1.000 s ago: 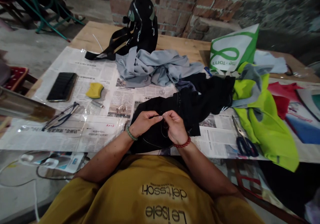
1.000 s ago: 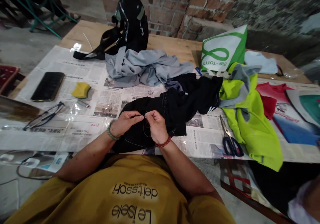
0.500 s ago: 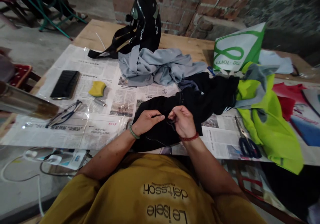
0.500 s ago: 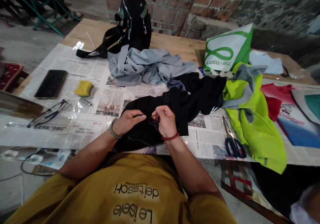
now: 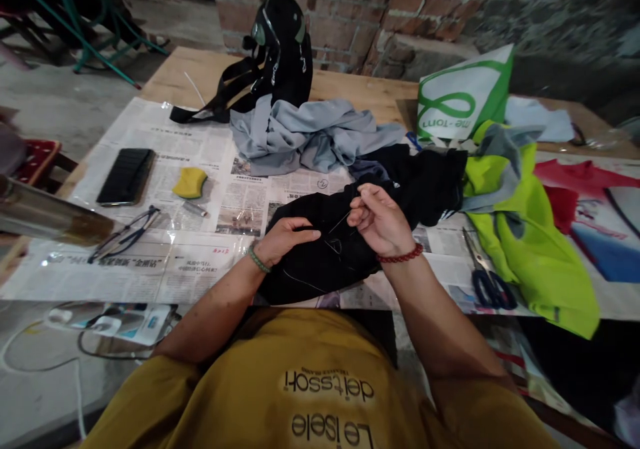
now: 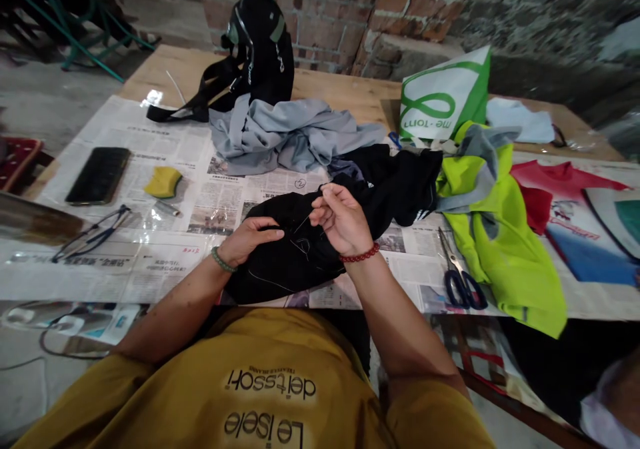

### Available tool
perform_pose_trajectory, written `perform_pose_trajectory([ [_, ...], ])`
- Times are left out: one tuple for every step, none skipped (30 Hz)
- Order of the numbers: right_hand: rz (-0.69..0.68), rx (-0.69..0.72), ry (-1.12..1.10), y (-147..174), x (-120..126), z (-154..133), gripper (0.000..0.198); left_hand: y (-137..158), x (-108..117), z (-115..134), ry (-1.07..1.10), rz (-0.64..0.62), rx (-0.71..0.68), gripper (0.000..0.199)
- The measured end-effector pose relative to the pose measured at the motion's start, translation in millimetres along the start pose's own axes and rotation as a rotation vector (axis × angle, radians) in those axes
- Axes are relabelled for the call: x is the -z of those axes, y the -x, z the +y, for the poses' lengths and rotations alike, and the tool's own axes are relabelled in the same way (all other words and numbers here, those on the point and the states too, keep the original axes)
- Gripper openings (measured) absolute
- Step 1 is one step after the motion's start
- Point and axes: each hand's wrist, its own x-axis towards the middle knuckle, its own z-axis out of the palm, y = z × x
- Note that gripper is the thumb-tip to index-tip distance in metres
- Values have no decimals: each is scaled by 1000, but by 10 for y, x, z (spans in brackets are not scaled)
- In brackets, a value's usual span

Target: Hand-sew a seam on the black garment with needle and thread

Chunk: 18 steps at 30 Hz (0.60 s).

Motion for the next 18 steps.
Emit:
perform_pose_trajectory([
  [1, 14, -3, -23, 14, -61, 30, -3, 14, 5, 7, -4, 12, 32],
  [3, 35, 0, -44, 30, -120, 28, -5, 27, 12, 10, -4, 18, 32],
  [8, 61, 9, -62, 48, -175, 25, -6, 37, 19, 9, -2, 20, 31],
  [15, 91, 20, -77, 70, -226, 23, -6, 45, 28, 6, 2, 20, 30],
  [23, 122, 32, -89, 94, -274, 21, -5, 50, 37, 0, 8, 19, 29],
  [32, 150, 44, -100, 122, -320, 19, -4, 52, 45, -6, 14, 18, 29],
  [41, 178, 56, -110, 153, -363, 18, -3, 52, 54, -12, 21, 15, 28],
  [50, 204, 68, -120, 187, -406, 17, -2, 50, 61, -16, 26, 10, 27],
  [58, 227, 80, -130, 223, -447, 16, 0, 47, 68, -18, 31, 6, 27],
  [63, 248, 93, -141, 259, -488, 15, 1, 44, 73, -16, 35, 3, 27],
  [64, 268, 106, -152, 295, -528, 14, 3, 41, 78, -12, 38, 3, 27],
  [59, 285, 119, -163, 330, -567, 13, 3, 40, 81, -7, 39, 5, 26],
  [51, 300, 133, -174, 362, -602, 12, 4, 40, 83, -3, 40, 6, 26],
  [42, 315, 144, -185, 390, -634, 11, 3, 42, 85, 2, 40, 6, 25],
  [35, 328, 154, -194, 413, -661, 10, 2, 45, 86, 6, 40, 5, 25],
  [33, 340, 161, -202, 430, -683, 10, 1, 49, 86, 10, 37, 2, 25],
  [34, 349, 166, -209, 442, -700, 9, -1, 54, 86, 14, 35, -2, 25],
  [36, 354, 171, -214, 448, -713, 9, -3, 59, 85, 16, 33, -7, 25],
])
